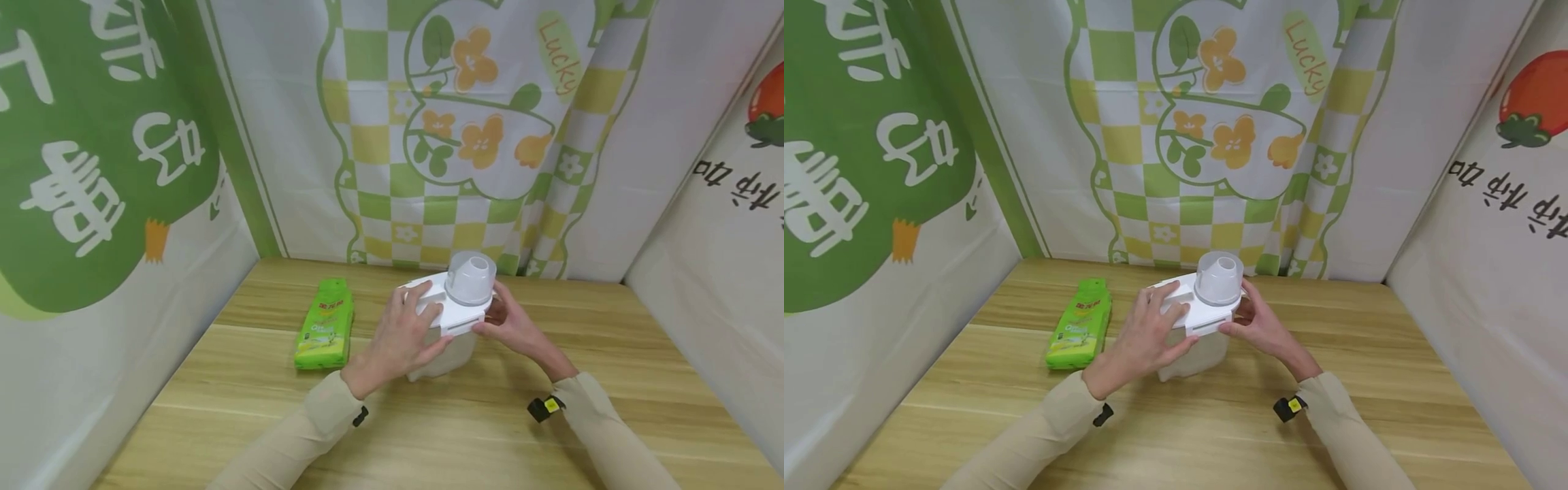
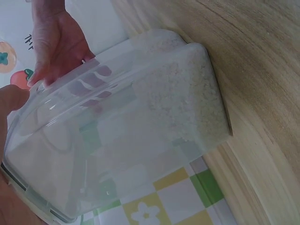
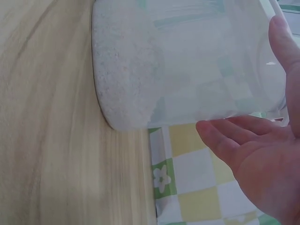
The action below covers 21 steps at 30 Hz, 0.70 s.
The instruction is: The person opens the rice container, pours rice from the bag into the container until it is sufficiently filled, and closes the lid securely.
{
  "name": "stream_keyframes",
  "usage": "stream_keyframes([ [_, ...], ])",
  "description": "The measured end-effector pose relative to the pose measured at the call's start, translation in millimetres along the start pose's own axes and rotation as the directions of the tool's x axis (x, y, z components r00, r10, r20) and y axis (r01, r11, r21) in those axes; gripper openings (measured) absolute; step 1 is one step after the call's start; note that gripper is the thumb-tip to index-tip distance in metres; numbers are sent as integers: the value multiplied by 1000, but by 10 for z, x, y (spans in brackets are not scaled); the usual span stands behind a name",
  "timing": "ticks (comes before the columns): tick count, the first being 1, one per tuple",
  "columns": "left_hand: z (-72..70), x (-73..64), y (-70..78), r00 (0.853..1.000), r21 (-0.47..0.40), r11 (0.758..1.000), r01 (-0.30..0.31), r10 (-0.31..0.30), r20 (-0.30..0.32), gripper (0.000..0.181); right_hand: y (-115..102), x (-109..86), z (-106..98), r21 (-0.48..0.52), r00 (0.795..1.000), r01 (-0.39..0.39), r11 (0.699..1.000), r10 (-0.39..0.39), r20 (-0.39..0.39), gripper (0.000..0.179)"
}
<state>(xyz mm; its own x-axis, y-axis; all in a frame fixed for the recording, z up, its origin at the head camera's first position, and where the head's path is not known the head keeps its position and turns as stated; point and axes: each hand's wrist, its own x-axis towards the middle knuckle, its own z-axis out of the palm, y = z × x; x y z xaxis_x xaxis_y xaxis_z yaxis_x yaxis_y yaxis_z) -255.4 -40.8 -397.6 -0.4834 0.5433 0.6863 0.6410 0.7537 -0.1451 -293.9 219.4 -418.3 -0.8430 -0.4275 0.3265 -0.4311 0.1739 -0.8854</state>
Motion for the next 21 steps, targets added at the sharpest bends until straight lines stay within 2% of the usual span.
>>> stream_keyframes([
  [6,13,5,-4,1000,-6,1000,-3,3,-27,48,-48,-21,17,0,999,-37,999,37,-15,93],
  [21,51,3,-16,999,-73,997,30,-32,-23,44,-66,2,5,-23,997,-73,997,72,-41,93],
])
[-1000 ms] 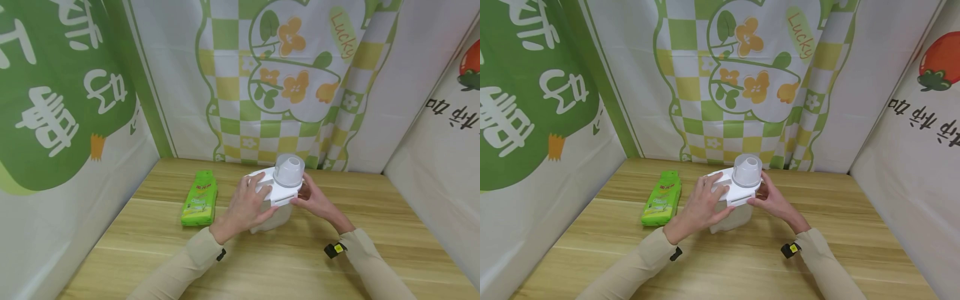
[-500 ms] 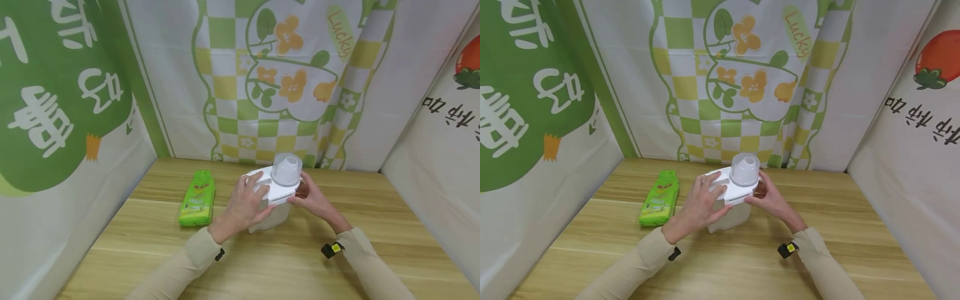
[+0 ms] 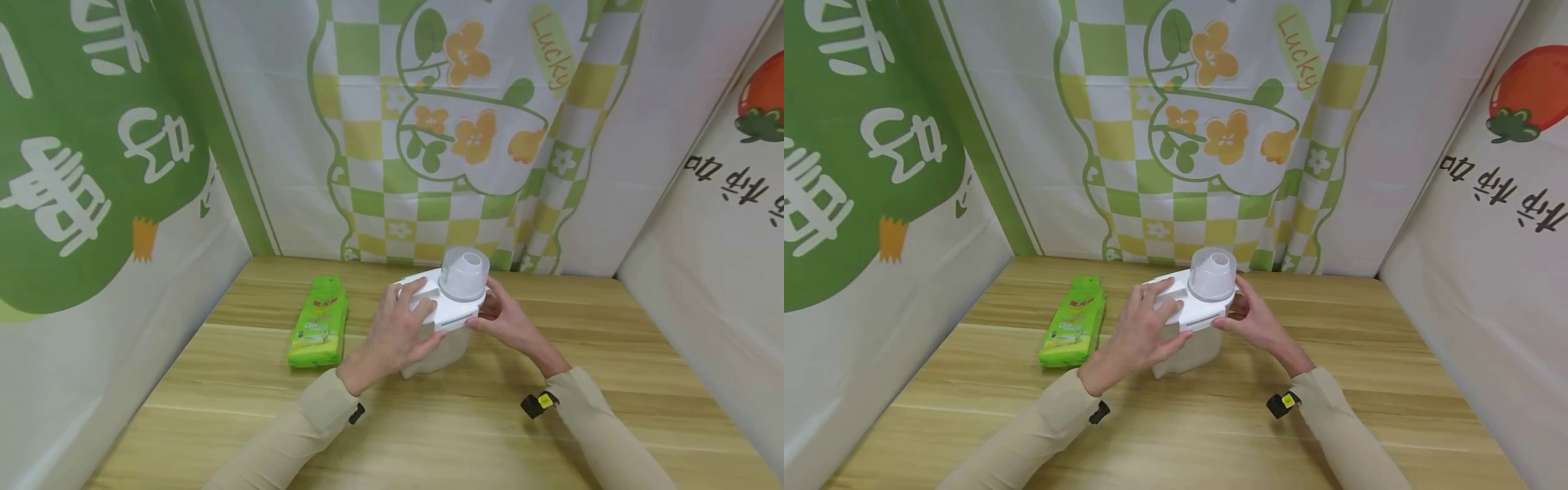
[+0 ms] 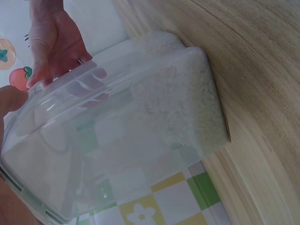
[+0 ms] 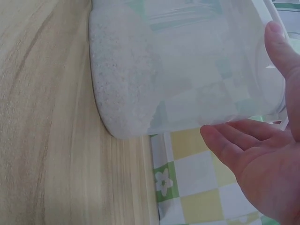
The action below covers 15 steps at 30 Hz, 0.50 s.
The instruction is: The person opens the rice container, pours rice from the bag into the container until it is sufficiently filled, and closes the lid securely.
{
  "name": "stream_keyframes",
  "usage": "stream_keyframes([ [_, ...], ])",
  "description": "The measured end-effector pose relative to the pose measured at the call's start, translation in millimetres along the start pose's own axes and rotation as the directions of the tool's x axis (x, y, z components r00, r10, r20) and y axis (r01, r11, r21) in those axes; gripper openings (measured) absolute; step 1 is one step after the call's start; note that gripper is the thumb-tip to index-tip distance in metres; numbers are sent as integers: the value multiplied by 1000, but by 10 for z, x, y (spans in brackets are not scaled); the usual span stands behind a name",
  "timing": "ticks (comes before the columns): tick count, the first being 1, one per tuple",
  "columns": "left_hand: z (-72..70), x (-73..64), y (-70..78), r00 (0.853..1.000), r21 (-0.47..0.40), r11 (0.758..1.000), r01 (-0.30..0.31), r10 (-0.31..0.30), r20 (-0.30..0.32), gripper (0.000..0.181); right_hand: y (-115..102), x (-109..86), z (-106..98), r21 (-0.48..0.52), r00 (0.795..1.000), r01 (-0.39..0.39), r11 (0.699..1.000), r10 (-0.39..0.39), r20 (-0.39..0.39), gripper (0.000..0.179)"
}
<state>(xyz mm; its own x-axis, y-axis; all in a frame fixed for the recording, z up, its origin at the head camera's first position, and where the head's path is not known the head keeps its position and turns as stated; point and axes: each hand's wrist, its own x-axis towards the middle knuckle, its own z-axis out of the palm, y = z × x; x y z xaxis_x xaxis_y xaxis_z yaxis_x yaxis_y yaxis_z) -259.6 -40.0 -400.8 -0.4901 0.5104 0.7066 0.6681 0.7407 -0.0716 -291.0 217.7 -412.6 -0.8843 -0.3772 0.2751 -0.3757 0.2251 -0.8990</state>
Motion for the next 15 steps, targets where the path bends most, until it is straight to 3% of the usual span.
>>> stream_keyframes([
  [15,-17,20,28,1000,-11,1000,24,-24,5,41,-13,6,-3,-47,999,-9,999,8,-33,93],
])
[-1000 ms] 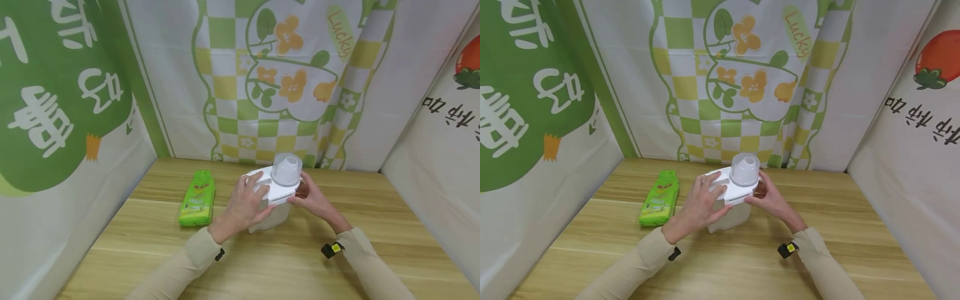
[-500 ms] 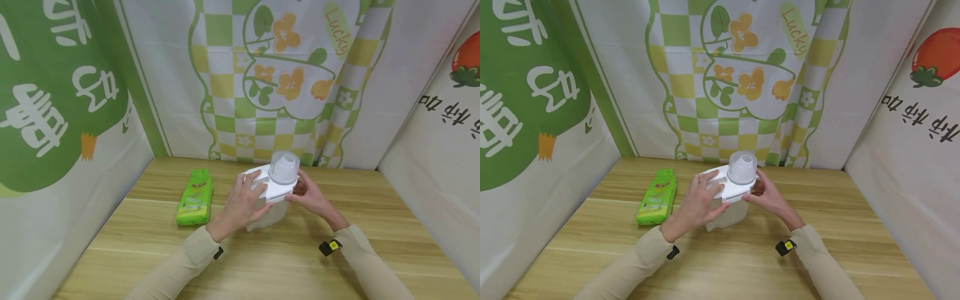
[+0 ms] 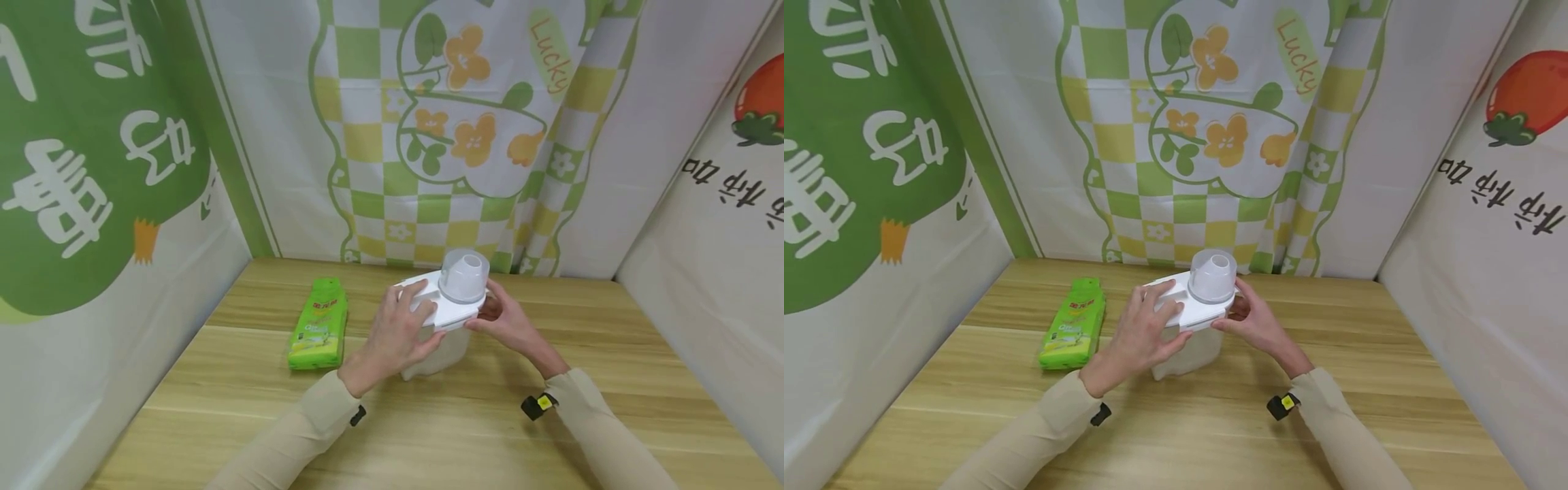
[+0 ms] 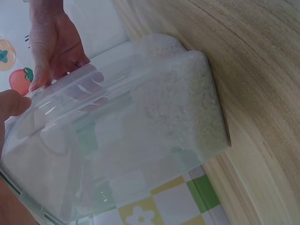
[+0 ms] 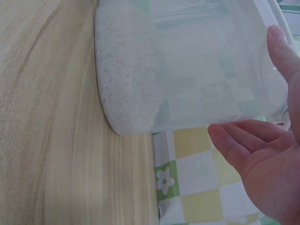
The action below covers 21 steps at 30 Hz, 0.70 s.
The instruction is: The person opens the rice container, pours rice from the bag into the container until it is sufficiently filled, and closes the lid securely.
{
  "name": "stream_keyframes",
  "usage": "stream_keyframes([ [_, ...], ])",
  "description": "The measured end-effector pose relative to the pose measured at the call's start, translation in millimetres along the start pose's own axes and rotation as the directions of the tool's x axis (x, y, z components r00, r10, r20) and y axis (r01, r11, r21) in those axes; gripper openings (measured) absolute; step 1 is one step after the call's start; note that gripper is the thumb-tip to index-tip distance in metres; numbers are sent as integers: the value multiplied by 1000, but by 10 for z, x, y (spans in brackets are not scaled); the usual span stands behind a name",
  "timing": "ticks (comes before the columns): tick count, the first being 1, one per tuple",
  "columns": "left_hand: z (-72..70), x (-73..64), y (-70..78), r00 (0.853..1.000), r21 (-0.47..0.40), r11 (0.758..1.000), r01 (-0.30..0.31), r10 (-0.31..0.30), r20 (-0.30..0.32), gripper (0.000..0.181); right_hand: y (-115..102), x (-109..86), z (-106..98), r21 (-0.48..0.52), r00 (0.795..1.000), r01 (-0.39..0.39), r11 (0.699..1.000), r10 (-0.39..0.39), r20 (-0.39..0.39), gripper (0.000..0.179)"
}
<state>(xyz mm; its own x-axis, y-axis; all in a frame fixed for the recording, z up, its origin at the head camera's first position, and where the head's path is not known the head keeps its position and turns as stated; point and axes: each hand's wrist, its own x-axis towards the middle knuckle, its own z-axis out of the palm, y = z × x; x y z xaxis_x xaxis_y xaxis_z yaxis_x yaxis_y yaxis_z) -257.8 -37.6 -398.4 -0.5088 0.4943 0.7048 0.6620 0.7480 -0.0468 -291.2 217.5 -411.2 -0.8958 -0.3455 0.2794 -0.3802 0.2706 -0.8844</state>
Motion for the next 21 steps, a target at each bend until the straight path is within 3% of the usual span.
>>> stream_keyframes([
  [10,10,-13,7,1000,-3,1000,14,-14,-25,41,-7,3,24,-20,1000,2,1000,-2,-18,90],
  [21,-4,-9,-6,1000,-4,1000,0,0,-8,43,19,-1,18,0,1000,28,1000,-28,-8,88],
])
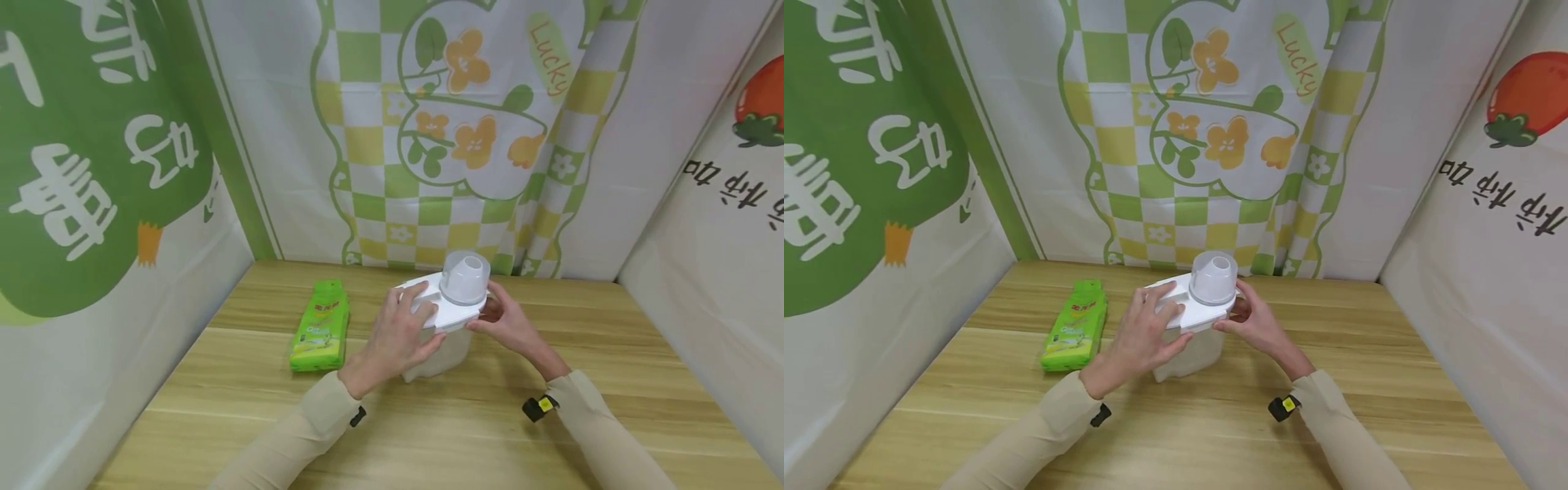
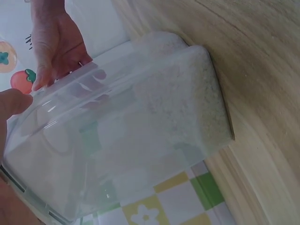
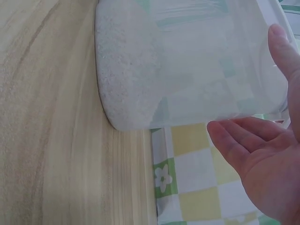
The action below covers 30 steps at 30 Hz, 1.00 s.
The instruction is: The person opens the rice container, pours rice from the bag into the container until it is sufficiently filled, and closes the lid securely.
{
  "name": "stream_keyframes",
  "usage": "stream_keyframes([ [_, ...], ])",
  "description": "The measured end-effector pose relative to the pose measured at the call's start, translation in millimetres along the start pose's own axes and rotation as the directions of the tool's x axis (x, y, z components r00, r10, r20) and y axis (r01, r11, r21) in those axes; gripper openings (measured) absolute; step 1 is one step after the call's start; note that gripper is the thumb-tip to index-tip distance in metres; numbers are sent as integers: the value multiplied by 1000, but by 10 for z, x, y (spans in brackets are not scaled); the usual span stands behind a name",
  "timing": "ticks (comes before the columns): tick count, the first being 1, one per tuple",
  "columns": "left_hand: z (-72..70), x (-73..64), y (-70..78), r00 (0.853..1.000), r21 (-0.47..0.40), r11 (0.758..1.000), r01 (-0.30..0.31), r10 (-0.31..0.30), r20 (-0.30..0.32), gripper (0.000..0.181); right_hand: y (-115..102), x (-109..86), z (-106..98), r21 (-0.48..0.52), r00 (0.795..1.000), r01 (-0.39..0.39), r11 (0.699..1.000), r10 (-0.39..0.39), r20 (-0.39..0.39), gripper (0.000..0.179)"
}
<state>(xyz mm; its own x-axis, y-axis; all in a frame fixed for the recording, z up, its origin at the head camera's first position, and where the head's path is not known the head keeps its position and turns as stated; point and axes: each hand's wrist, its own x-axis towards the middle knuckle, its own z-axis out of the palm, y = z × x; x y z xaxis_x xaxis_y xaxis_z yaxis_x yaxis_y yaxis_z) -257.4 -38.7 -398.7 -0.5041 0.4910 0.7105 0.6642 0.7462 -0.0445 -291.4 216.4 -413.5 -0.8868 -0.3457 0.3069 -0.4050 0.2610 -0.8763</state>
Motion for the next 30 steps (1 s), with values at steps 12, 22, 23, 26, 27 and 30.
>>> stream_keyframes([
  [12,-121,15,-96,992,-64,996,-59,66,109,45,-12,-6,-39,-6,1000,4,1000,-4,10,90],
  [22,-134,6,-104,991,-59,995,-84,89,97,43,60,1,-86,44,999,40,998,-40,19,67],
  [23,-132,1,-102,992,-62,994,-85,91,92,43,84,11,-97,60,999,42,997,-44,20,61],
  [26,-138,-5,-96,992,-67,994,-89,94,82,43,123,60,-118,131,998,43,990,-48,33,52],
  [27,-140,-4,-95,992,-66,994,-91,96,81,42,127,78,-119,141,998,45,989,-51,40,52],
  [30,-147,0,-89,992,-47,994,-100,103,74,42,129,128,-120,165,997,44,985,-55,62,55],
])
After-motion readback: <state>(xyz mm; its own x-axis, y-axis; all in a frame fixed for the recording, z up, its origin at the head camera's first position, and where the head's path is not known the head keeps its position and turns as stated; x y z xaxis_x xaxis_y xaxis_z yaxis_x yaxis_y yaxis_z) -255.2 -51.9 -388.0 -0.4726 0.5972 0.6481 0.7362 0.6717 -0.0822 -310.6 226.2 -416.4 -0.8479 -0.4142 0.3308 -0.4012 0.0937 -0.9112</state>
